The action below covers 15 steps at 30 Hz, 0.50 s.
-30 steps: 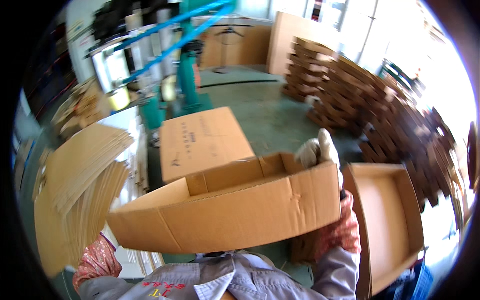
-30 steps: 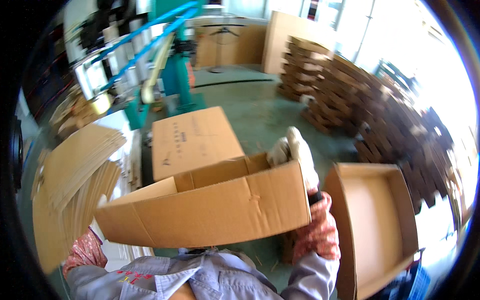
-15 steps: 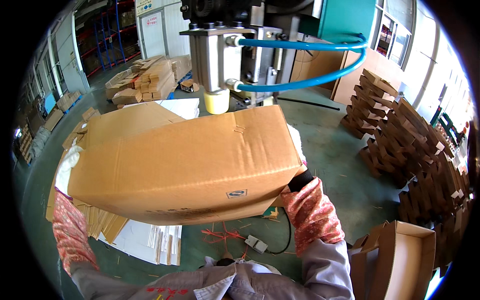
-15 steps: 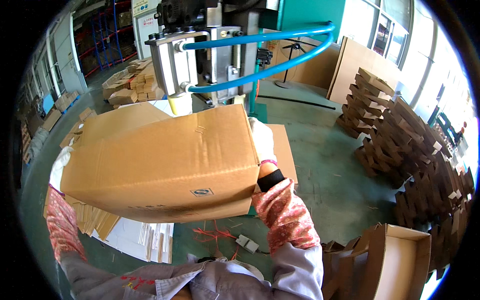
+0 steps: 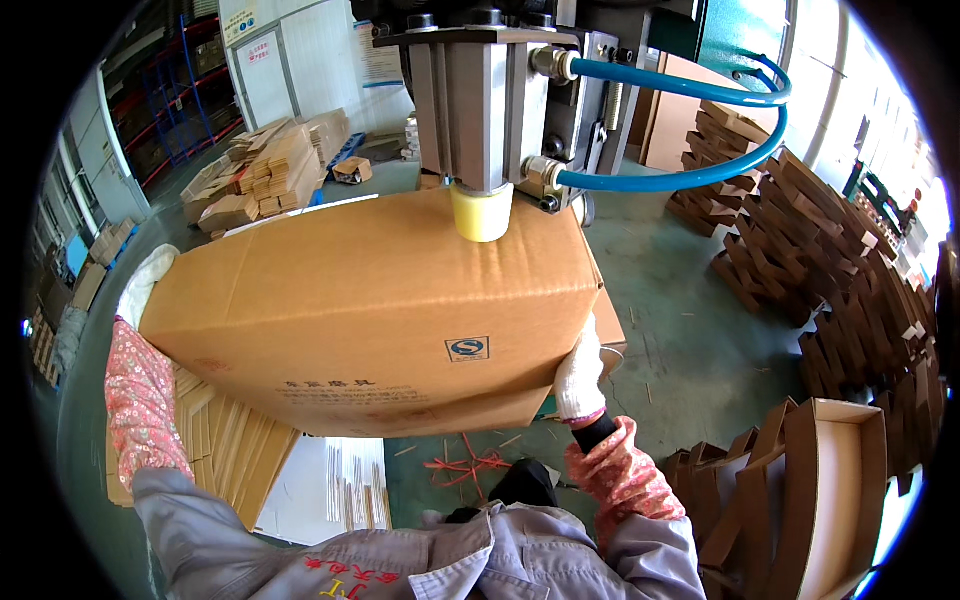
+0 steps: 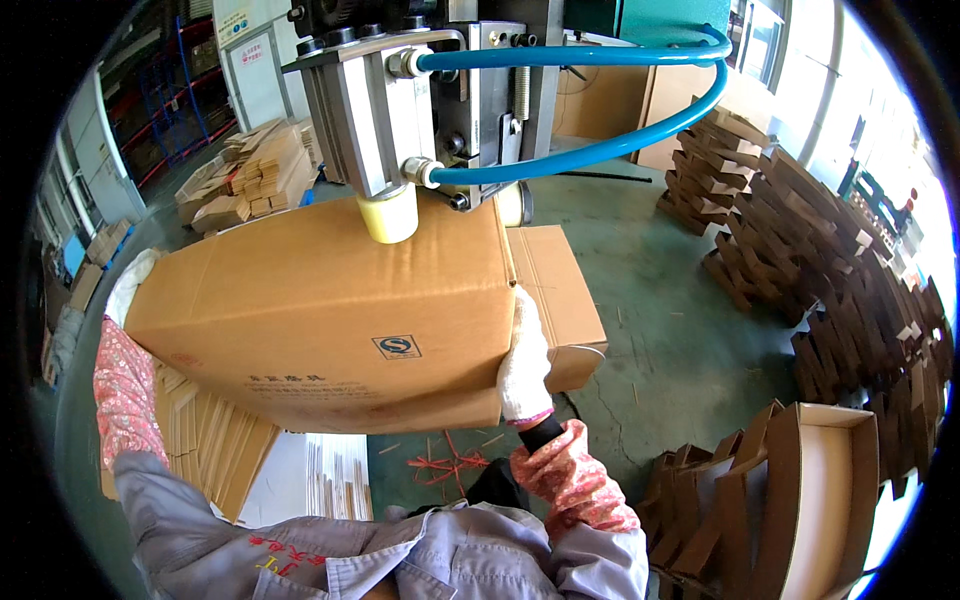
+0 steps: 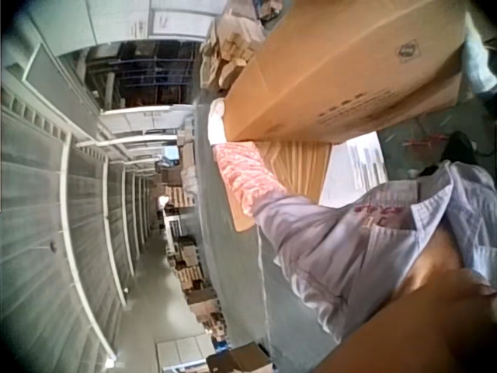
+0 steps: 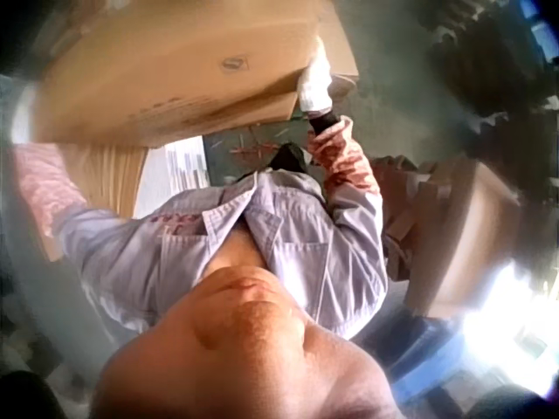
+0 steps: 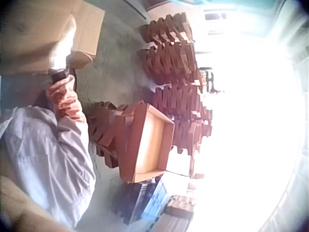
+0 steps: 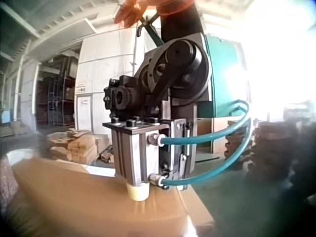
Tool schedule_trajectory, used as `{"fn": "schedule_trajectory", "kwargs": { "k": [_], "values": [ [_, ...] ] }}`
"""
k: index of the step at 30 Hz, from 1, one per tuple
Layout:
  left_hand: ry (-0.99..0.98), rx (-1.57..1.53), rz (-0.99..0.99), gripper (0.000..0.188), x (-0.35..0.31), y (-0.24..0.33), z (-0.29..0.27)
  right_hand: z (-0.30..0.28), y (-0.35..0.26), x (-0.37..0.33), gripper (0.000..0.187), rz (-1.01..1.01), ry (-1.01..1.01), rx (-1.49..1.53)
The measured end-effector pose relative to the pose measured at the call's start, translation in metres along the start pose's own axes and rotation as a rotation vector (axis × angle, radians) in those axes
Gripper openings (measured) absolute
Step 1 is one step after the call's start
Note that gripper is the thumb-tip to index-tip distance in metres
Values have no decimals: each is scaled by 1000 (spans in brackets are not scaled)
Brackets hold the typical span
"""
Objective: The person repeatedly picks up flat cardboard sheets, folds them into boxes, and places them under a stationary tape dispenser to seal the seams. They then move the finished boxes to a stack on the floor. The process is continuous throughout the video.
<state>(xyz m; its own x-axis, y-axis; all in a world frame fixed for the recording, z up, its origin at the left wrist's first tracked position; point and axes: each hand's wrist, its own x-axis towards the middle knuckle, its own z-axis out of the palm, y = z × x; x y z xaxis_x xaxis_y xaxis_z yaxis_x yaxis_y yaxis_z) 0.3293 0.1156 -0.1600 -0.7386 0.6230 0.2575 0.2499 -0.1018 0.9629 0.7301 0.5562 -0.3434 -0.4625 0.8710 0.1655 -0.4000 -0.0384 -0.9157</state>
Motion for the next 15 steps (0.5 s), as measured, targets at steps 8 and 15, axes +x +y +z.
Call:
{"fn": "schedule_trajectory", "kwargs": {
  "k": [8, 15],
  "values": [
    [-28, -126, -62, 21, 27, -5, -11, 2, -10, 0, 44, -87, 3, -168],
    [-19, -153, -76, 25, 22, -15, 13, 12, -26, 23, 43, -61, -164, -253]
  ]
}}
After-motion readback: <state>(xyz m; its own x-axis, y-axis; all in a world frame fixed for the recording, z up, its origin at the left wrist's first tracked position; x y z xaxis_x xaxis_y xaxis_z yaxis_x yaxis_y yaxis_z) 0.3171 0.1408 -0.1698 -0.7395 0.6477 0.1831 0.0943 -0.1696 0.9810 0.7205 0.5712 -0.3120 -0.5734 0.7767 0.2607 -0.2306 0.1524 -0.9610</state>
